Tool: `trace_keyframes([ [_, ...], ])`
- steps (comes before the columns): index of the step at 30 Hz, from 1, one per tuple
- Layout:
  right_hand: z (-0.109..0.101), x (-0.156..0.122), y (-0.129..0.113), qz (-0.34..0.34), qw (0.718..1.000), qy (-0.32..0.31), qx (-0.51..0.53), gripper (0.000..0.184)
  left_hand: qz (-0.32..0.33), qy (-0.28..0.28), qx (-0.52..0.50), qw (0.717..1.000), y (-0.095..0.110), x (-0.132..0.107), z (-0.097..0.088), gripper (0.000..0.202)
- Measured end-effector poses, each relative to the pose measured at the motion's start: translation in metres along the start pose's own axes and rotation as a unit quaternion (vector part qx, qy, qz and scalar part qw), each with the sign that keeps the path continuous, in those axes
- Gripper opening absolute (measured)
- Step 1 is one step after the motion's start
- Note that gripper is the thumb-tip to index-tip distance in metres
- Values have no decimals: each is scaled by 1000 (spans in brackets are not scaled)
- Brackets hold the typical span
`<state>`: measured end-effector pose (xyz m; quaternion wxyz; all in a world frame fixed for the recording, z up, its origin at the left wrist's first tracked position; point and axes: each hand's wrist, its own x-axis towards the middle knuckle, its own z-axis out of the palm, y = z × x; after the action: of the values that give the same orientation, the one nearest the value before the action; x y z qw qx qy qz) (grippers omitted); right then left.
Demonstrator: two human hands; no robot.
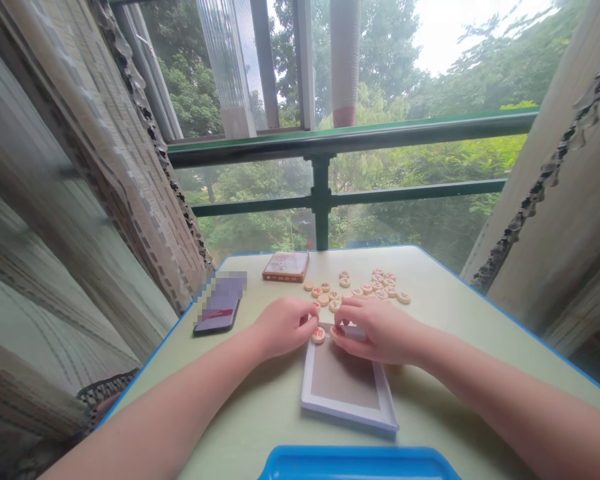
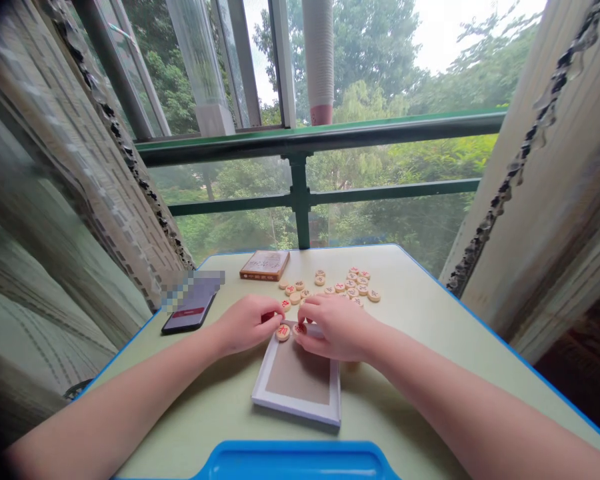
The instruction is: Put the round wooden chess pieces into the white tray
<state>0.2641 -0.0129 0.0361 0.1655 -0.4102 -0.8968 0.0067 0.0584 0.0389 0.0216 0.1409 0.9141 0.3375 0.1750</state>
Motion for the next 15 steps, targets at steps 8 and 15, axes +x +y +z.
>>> trace_keyframes([
  [8,9,7,-17,27,998,56,4,16,-38,9,23,999,-1,0,1,18],
  [15,21,16,-31,69,994,64,-52,23,-47,2,-41,998,-3,2,0,23],
])
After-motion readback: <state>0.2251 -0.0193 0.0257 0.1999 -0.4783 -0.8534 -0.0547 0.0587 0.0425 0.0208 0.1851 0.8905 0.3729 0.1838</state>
